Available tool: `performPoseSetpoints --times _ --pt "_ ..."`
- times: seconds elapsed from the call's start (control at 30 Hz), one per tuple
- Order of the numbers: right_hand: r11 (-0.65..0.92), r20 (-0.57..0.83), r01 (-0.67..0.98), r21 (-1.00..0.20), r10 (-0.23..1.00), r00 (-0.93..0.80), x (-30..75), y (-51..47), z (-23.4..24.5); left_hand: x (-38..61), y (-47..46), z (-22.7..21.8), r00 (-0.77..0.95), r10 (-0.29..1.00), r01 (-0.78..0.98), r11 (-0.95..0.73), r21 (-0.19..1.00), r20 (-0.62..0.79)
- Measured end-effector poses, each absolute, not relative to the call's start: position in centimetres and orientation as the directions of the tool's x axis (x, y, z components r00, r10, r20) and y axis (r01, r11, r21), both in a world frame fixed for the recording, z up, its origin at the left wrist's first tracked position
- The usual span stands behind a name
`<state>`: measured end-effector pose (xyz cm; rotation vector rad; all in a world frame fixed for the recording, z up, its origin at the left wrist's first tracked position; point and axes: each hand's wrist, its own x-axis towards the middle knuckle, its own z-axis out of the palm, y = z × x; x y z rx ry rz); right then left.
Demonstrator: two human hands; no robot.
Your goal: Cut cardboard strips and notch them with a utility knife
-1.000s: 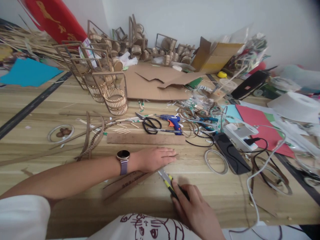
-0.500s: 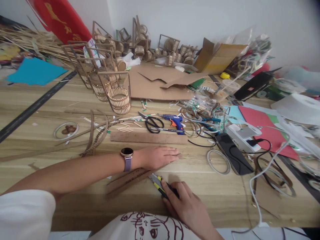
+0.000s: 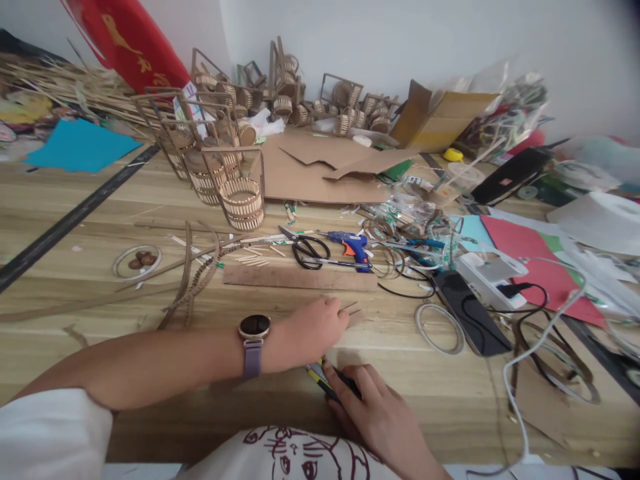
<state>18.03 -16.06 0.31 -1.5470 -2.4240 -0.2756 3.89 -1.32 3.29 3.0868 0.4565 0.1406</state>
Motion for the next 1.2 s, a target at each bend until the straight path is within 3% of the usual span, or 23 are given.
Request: performPoseSetpoints --times 0.23,0.4,0.53,0.67,0.77,0.93,1.07,1.2 --pt "0.486 0.274 0.874 -0.014 0.842 -0.464 20.1 -16.2 1.1 3.8 -0.9 4.0 0.95 0.312 0.311 -0.95 0.021 0.011" --pt "0.522 0.292 0.852 -0.041 0.822 -0.49 21.4 -15.3 2.1 3.9 -0.8 4.5 0.925 0.375 0.378 -0.925 -0.038 0.057" --pt "0.476 0.4 0.862 -0.175 0.834 -0.38 22.3 -14.5 3.0 4.0 -1.5 4.3 0.943 0.287 0.311 -0.939 -0.146 0.167" --pt "0.358 0.486 0.922 -0.15 0.838 -0.247 23.1 -12.7 2.8 3.9 -2.3 3.8 0.952 0.154 0.215 -0.952 -0.218 0.266" --pt "0.352 0.418 0.929 -0.115 0.865 -0.276 23.2 -10.9 2.0 3.8 -2.7 3.9 0.941 0.109 0.202 -0.94 -0.273 0.321" --pt "0.422 0.313 0.883 -0.206 0.883 -0.349 22.8 -9.3 1.1 3.8 -3.3 4.4 0.897 0.116 0.258 -0.921 -0.291 0.427" --pt "0.43 0.265 0.862 -0.269 0.893 -0.363 22.6 -8.8 0.6 3.9 -3.8 4.4 0.914 0.135 0.246 -0.935 -0.256 0.382" --pt "0.472 0.238 0.856 -0.209 0.874 -0.424 22.5 -7.8 0.1 3.9 -4.1 4.1 0.909 0.138 0.262 -0.922 -0.284 0.393"
